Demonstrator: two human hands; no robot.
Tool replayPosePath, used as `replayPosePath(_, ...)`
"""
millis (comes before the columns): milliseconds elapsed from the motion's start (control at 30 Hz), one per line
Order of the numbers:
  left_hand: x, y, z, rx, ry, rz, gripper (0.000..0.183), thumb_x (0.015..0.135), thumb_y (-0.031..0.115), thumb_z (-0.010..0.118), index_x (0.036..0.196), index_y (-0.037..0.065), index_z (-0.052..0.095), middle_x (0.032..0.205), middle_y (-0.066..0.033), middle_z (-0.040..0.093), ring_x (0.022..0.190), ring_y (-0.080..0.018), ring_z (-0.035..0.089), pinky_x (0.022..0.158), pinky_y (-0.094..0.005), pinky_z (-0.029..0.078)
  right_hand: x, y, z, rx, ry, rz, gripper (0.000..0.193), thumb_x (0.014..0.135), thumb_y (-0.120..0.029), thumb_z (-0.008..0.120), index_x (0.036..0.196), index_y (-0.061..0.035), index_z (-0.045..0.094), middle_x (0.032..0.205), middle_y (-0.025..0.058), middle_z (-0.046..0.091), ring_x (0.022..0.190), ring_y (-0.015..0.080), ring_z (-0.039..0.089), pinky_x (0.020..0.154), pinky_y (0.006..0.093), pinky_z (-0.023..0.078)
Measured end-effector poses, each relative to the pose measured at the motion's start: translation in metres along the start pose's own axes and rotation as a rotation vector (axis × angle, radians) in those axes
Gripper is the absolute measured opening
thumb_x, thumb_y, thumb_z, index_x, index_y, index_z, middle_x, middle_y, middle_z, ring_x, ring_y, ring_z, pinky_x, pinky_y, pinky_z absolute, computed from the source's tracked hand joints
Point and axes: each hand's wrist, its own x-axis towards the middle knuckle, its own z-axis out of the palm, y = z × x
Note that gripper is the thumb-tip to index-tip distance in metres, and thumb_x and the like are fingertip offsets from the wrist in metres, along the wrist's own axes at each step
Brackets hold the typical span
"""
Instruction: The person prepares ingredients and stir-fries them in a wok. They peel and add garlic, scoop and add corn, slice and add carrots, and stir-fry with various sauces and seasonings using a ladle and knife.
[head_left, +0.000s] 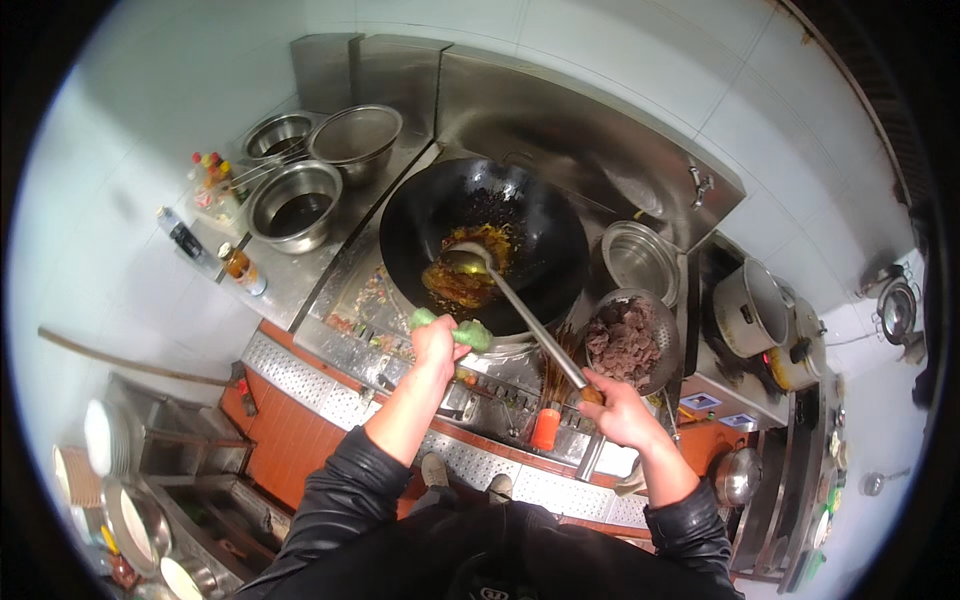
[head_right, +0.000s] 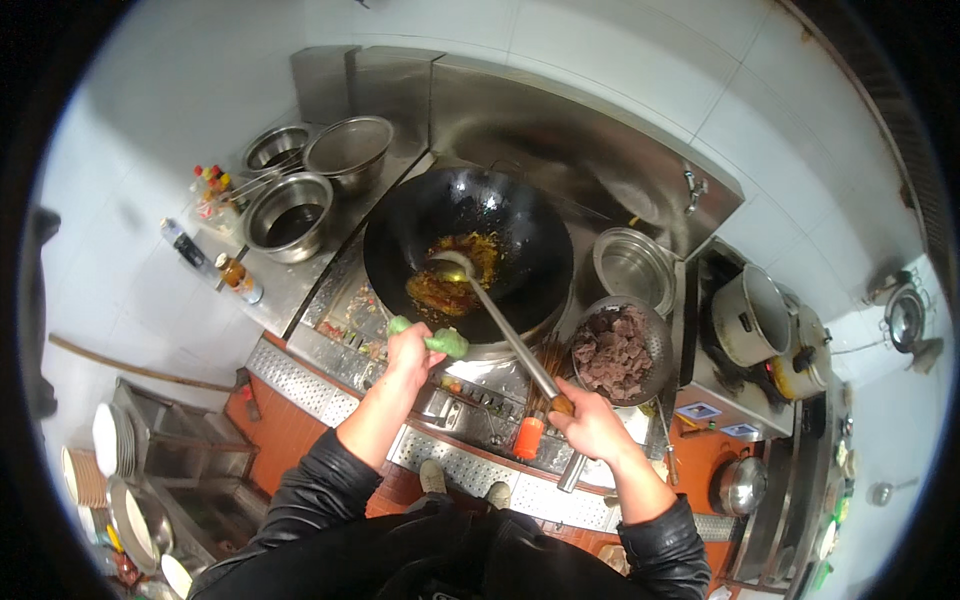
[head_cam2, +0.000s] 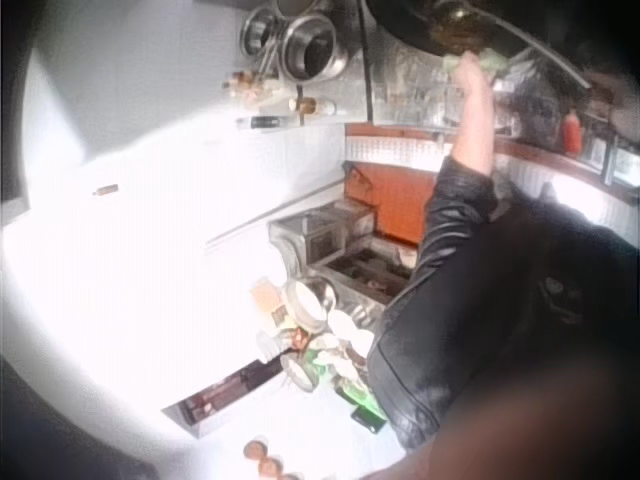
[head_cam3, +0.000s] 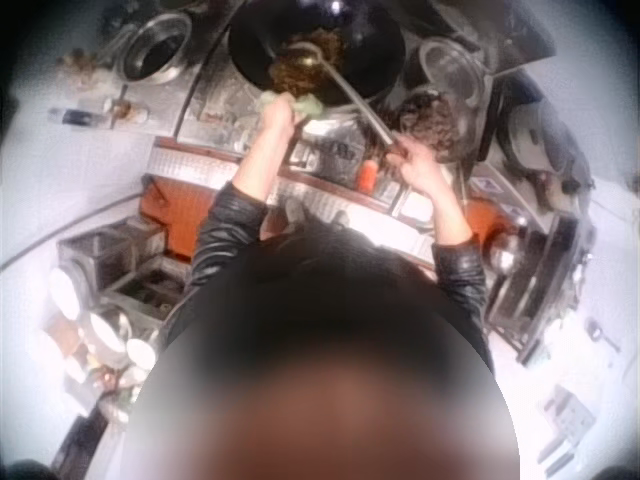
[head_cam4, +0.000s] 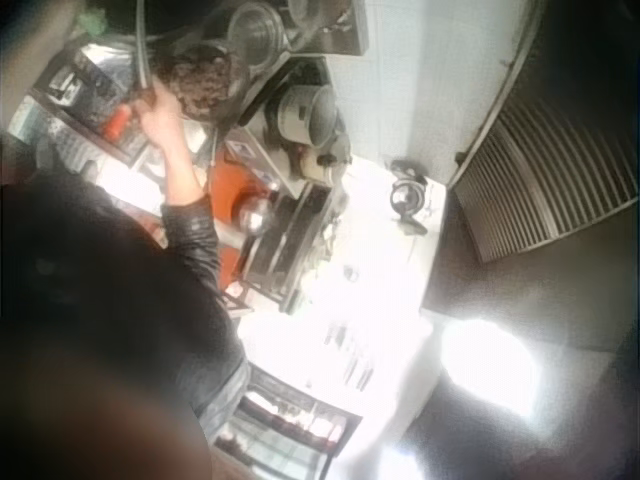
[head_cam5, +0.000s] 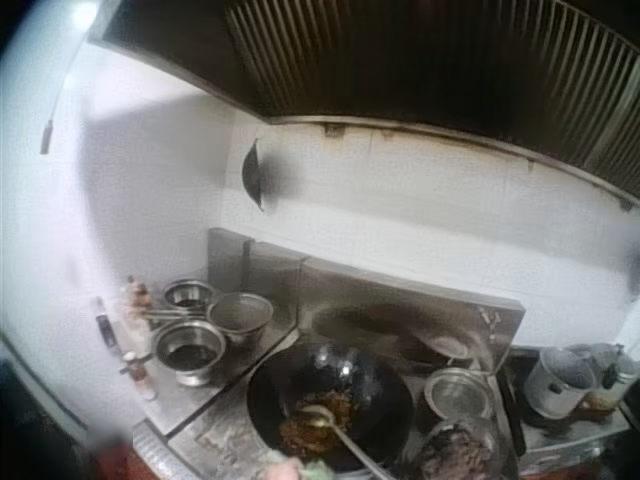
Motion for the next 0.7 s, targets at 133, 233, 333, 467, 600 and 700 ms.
replayPosePath(133,-0.059,-0.017,-0.052,-0.095,-0.003,0.05,0.015,0.082,0.004,0.055,0.093,-0.006,0.052,0.086,-0.0177,0.062,0.071,-0.0315,0.069,0.056,-0.0382,0.059,-0.026,0.014,-0.014,0.042,0.062,-0.061,0.061,0.086,-0.012,0.065,0.14,0.0051,0.044,0.106,0.0234,0.068,0.102,0.025,0.066,0.092,0.0315,0.047)
replayPosePath(233,-0.098,-0.026,-0.093,-0.015,-0.011,0.067,0.015,0.081,0.003,0.055,0.092,-0.006,0.053,0.087,-0.0185,0.063,0.074,-0.0324,0.07,0.061,-0.0404,0.061,-0.03,0.029,-0.013,0.158,0.044,-0.068,0.059,0.087,-0.009,0.063,0.141,0.0045,0.043,0.099,0.0182,0.067,0.091,0.0213,0.063,0.084,0.0296,0.047)
replayPosePath(333,-0.134,-0.039,-0.124,-0.029,0.046,0.077,0.022,0.079,0.005,0.051,0.099,-0.004,0.055,0.096,-0.022,0.068,0.081,-0.0335,0.071,0.071,-0.0425,0.06,-0.034,0.043,-0.005,0.343,-0.077,-0.007,0.059,0.09,-0.004,0.059,0.145,0.0023,0.039,0.08,0.0054,0.063,0.06,0.0114,0.058,0.057,0.0251,0.048)
replayPosePath(467,-0.164,-0.052,-0.153,0.07,0.149,0.071,0.025,0.079,0.006,0.052,0.102,-0.004,0.058,0.095,-0.019,0.068,0.083,-0.0309,0.071,0.069,-0.0406,0.06,-0.042,0.057,0.01,0.475,-0.202,0.046,0.06,0.091,-0.002,0.058,0.146,0.0031,0.035,0.074,0.0014,0.059,0.051,0.0081,0.051,0.046,0.0233,0.042)
replayPosePath(600,-0.182,-0.062,-0.162,0.072,0.174,0.077,0.026,0.082,0.008,0.055,0.104,-0.005,0.059,0.096,-0.0176,0.068,0.079,-0.0285,0.071,0.06,-0.0361,0.059,-0.044,0.067,0.014,0.675,-0.409,0.102,0.055,0.091,-0.003,0.058,0.143,0.003,0.04,0.075,0.0032,0.061,0.05,0.0098,0.054,0.045,0.024,0.045)
replayPosePath(700,-0.184,-0.059,-0.162,0.11,0.166,0.067,0.03,0.087,0.015,0.055,0.11,-0.005,0.056,0.098,-0.0171,0.069,0.078,-0.0255,0.07,0.061,-0.033,0.057,-0.043,0.072,0.028,0.748,-0.506,0.042,0.043,0.095,-0.007,0.054,0.136,0.0028,0.045,0.078,0.0055,0.063,0.052,0.0121,0.055,0.047,0.0242,0.046)
